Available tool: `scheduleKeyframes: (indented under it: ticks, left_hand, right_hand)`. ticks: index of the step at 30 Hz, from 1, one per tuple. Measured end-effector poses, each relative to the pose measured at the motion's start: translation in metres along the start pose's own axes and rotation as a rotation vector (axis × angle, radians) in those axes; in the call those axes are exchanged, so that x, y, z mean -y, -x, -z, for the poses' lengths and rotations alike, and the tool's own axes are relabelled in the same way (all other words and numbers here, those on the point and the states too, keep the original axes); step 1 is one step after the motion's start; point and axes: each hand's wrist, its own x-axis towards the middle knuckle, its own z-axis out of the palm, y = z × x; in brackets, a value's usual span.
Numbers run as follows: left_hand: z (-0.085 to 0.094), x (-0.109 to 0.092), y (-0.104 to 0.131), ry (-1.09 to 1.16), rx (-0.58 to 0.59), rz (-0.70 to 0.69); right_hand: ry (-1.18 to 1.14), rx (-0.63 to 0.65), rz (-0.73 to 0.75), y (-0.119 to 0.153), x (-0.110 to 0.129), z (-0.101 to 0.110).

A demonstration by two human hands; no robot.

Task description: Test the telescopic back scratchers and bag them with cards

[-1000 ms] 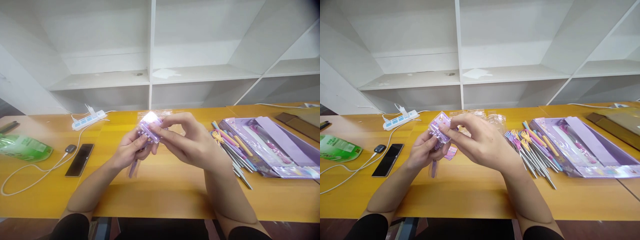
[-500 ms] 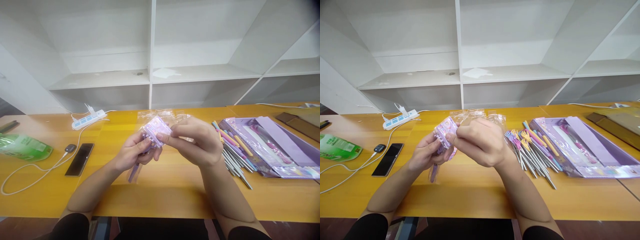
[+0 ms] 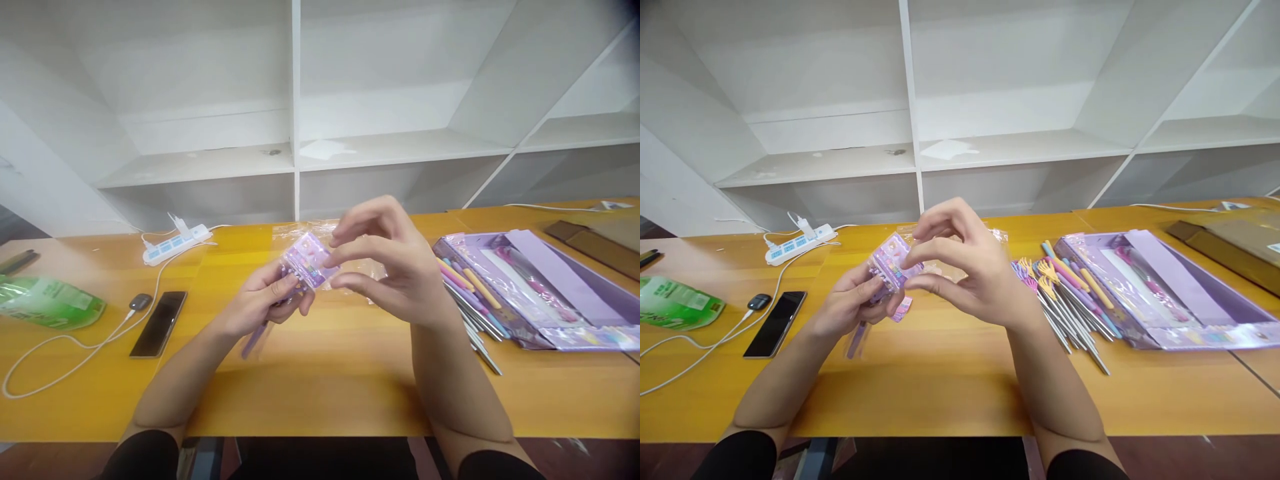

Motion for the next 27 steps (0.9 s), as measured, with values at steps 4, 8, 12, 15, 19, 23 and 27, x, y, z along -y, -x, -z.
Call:
scheduleKeyframes:
  ticks: [4, 8, 12, 15, 19, 23, 27]
  left_hand:
    - [0.0, -0.001, 0.001, -0.083, 0.015, 0.01]
    - [-0.002, -0.002, 0.001, -0.082, 0.065, -0.02]
    - [-0.006, -0.004, 0.002, -0.071, 0.07, 0.024]
    - [-0.008, -0.005, 0.002, -0.065, 0.072, 0.032]
    - [-0.007, -0.006, 0.0, -0.14, 0.036, 0.052]
    - [-0.002, -0.007, -0.002, -0.289, -0.043, 0.043]
    - [0.003, -0.006, -0.003, -0.393, -0.097, 0.022]
  right_hand:
    - [-0.154, 0.114, -0.134, 0.0, -0.005, -0.006]
    - [-0.223, 0.153, -0.166, 0.0, -0.008, -0.011]
    - [-0.233, 0.184, -0.17, 0.0, -0.006, -0.007]
    - [-0.222, 0.221, -0.18, 0.0, -0.005, -0.004]
    - [-0.188, 0.272, -0.22, 0.001, -0.005, -0.005]
    - [-0.135, 0.247, -0.297, 0.001, -0.004, -0.013]
    - [-0.15, 0.106, -0.435, -0.001, 0.0, -0.025]
